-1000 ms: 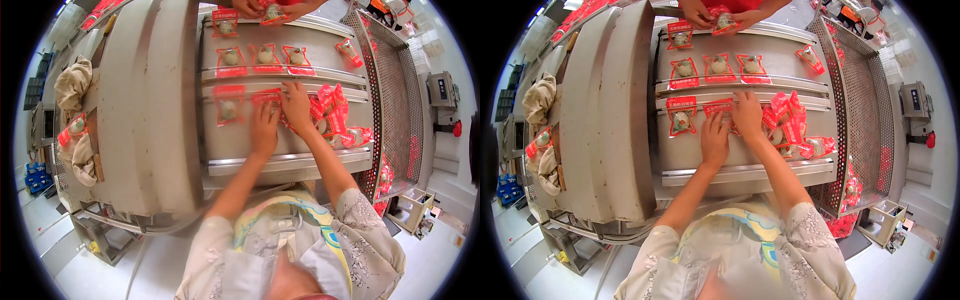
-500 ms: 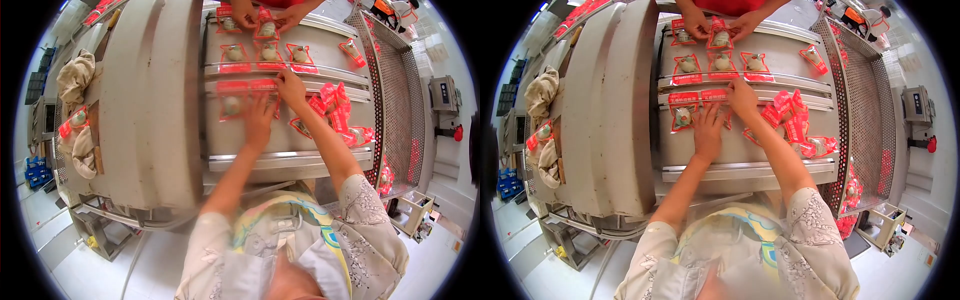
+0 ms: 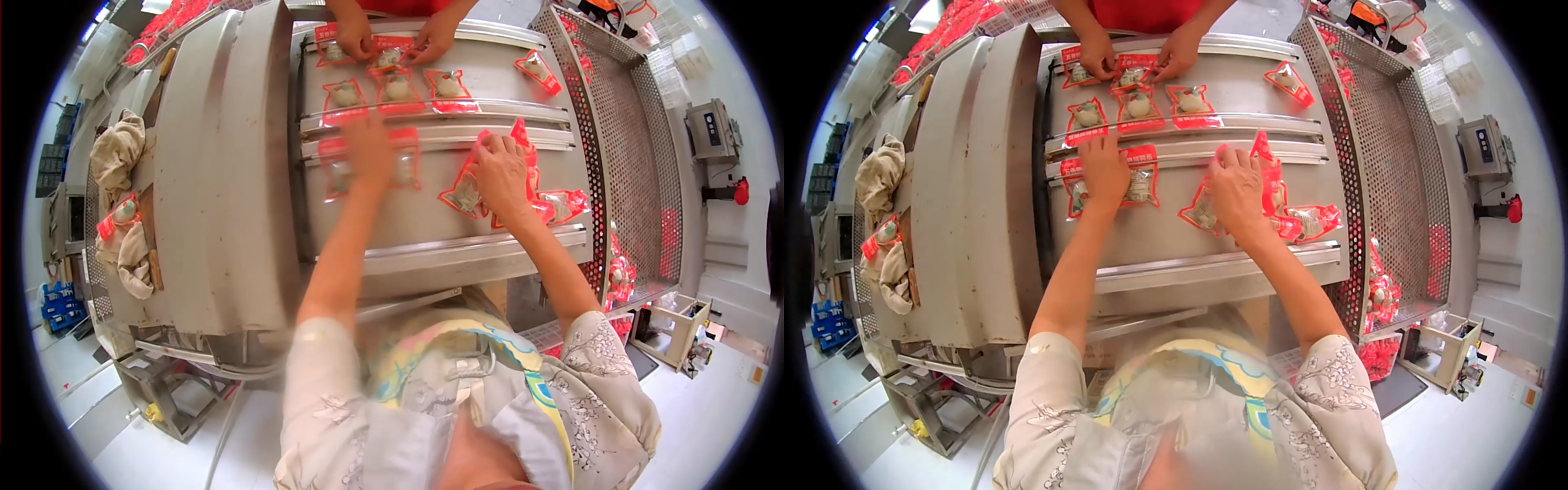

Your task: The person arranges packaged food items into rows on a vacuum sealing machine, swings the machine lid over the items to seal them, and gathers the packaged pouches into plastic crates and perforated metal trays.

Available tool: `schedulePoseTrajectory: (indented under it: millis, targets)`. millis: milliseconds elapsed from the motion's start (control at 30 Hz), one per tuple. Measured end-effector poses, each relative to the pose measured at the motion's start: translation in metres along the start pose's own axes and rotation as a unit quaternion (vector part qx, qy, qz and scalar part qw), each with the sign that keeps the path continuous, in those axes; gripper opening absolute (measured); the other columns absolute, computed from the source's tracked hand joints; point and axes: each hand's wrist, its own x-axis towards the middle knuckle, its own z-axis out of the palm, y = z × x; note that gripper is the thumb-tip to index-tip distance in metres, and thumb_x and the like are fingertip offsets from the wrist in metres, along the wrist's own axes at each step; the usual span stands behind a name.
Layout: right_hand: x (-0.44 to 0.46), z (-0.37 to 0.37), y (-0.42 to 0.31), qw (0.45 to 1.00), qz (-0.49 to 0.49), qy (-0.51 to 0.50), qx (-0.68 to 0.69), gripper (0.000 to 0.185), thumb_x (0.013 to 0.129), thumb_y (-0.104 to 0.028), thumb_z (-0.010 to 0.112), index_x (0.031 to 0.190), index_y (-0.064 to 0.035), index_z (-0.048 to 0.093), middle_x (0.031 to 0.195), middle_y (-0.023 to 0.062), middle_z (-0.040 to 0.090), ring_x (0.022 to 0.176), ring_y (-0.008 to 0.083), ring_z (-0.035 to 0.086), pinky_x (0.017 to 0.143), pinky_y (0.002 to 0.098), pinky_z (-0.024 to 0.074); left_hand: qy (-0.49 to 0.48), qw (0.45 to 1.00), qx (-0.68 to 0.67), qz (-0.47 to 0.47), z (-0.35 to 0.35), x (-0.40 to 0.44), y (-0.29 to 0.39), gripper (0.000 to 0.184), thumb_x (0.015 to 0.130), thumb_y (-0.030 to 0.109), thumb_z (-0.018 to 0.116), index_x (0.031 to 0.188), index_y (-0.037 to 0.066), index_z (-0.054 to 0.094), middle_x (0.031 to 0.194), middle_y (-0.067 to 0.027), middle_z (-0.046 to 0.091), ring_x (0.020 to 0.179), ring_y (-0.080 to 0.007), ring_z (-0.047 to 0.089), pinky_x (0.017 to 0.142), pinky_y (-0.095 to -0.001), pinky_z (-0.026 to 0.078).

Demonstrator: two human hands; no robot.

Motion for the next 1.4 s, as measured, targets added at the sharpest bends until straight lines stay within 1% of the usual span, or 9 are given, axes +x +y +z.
schedulePoseTrajectory:
  millis: [200, 433, 633, 733, 800, 900, 1000, 1233, 1400]
  targets:
    - [-0.024, -0.004, -0.014, 0.99, 0.025, 0.083, 0.11, 0.025, 0.069, -0.014, 0.071, 0.091, -0.0033, 0.062, 0.108, 0.0115, 0.058, 0.101, 0.031, 0.054, 0.083, 0.0423, 0.0436, -0.189, 0.899, -0.366, -0.148, -0.012, -0.077, 0.06, 0.036, 0.082, 0.014, 0.064, 0.114, 0.003, 0.056, 0.101, -0.0108, 0.064, 0.085, -0.0229, 0.062, 0.077, -0.0335, 0.049]
    - [-0.048, -0.028, -0.011, 0.954, 0.114, 0.084, 0.264, 0.019, 0.079, -0.017, 0.067, 0.088, -0.0028, 0.061, 0.089, 0.0096, 0.063, 0.081, 0.0245, 0.06, 0.07, 0.0366, 0.0467, -0.197, 0.844, -0.46, -0.19, 0.02, -0.064, 0.1, 0.03, 0.08, 0.016, 0.068, 0.105, 0.001, 0.061, 0.088, -0.0124, 0.067, 0.076, -0.0189, 0.065, 0.071, -0.033, 0.051]
    - [-0.103, 0.002, 0.009, 0.494, 0.513, -0.299, 0.635, 0.07, 0.091, -0.068, 0.027, 0.08, -0.0079, 0.061, 0.068, 0.0038, 0.062, 0.056, 0.0107, 0.056, 0.046, 0.0212, 0.0359, -0.242, 0.802, -0.519, -0.172, -0.016, -0.107, 0.071, 0.015, 0.08, 0.006, 0.065, 0.095, 0.003, 0.067, 0.083, -0.0011, 0.066, 0.074, -0.0084, 0.059, 0.067, -0.025, 0.048]
    - [-0.11, 0.01, 0.003, 0.424, 0.485, -0.375, 0.667, 0.06, 0.091, -0.062, 0.042, 0.085, -0.006, 0.064, 0.071, 0.004, 0.063, 0.055, 0.0104, 0.054, 0.046, 0.0216, 0.0366, -0.23, 0.845, -0.472, -0.105, -0.035, -0.138, 0.056, 0.015, 0.081, 0.007, 0.064, 0.095, 0.006, 0.067, 0.08, 0.0, 0.065, 0.075, -0.0084, 0.058, 0.064, -0.0238, 0.046]
    - [-0.119, 0.022, -0.003, 0.448, 0.467, -0.4, 0.649, 0.054, 0.09, -0.058, 0.048, 0.085, -0.0063, 0.064, 0.072, 0.0044, 0.064, 0.055, 0.0103, 0.054, 0.045, 0.0214, 0.0361, -0.157, 0.883, -0.441, -0.042, -0.03, -0.152, 0.045, 0.017, 0.08, 0.01, 0.065, 0.097, 0.008, 0.067, 0.08, 0.0009, 0.064, 0.076, -0.0082, 0.058, 0.061, -0.0237, 0.045]
    - [-0.124, 0.029, -0.007, 0.431, 0.469, -0.415, 0.65, 0.048, 0.089, -0.053, 0.055, 0.086, -0.0062, 0.064, 0.073, 0.0048, 0.064, 0.054, 0.0097, 0.054, 0.044, 0.0213, 0.0359, -0.221, 0.731, -0.536, -0.359, -0.057, -0.155, 0.05, 0.025, 0.084, 0.026, 0.061, 0.09, 0.004, 0.069, 0.078, -0.0047, 0.066, 0.07, -0.0171, 0.062, 0.067, -0.0286, 0.05]
    - [-0.12, 0.02, -0.013, 0.426, 0.462, -0.43, 0.648, 0.046, 0.089, -0.051, 0.057, 0.086, -0.0059, 0.064, 0.072, 0.0043, 0.064, 0.054, 0.0089, 0.055, 0.044, 0.0219, 0.0371, -0.426, 0.727, -0.371, -0.39, -0.052, -0.142, 0.042, 0.027, 0.084, 0.023, 0.065, 0.104, 0.005, 0.065, 0.078, 0.0008, 0.063, 0.059, -0.0059, 0.054, 0.045, -0.0199, 0.037]
    - [-0.113, 0.021, -0.005, 0.531, 0.369, -0.474, 0.598, 0.031, 0.088, -0.037, 0.064, 0.086, -0.0067, 0.064, 0.073, 0.0023, 0.065, 0.056, 0.0072, 0.057, 0.046, 0.0201, 0.0414, -0.488, 0.511, -0.502, -0.498, -0.051, -0.135, 0.036, 0.024, 0.082, 0.016, 0.07, 0.102, 0.004, 0.062, 0.075, 0.005, 0.059, 0.054, 0.0009, 0.048, 0.041, -0.0128, 0.031]
    - [-0.092, 0.023, -0.014, 0.452, 0.327, -0.522, 0.645, 0.022, 0.084, -0.029, 0.069, 0.084, -0.0074, 0.063, 0.074, 0.0011, 0.066, 0.056, 0.0057, 0.057, 0.048, 0.0192, 0.0423, -0.467, 0.405, -0.596, -0.512, -0.068, -0.147, 0.017, 0.029, 0.081, 0.015, 0.073, 0.105, 0.007, 0.06, 0.076, 0.0066, 0.055, 0.056, 0.002, 0.046, 0.041, -0.0112, 0.031]
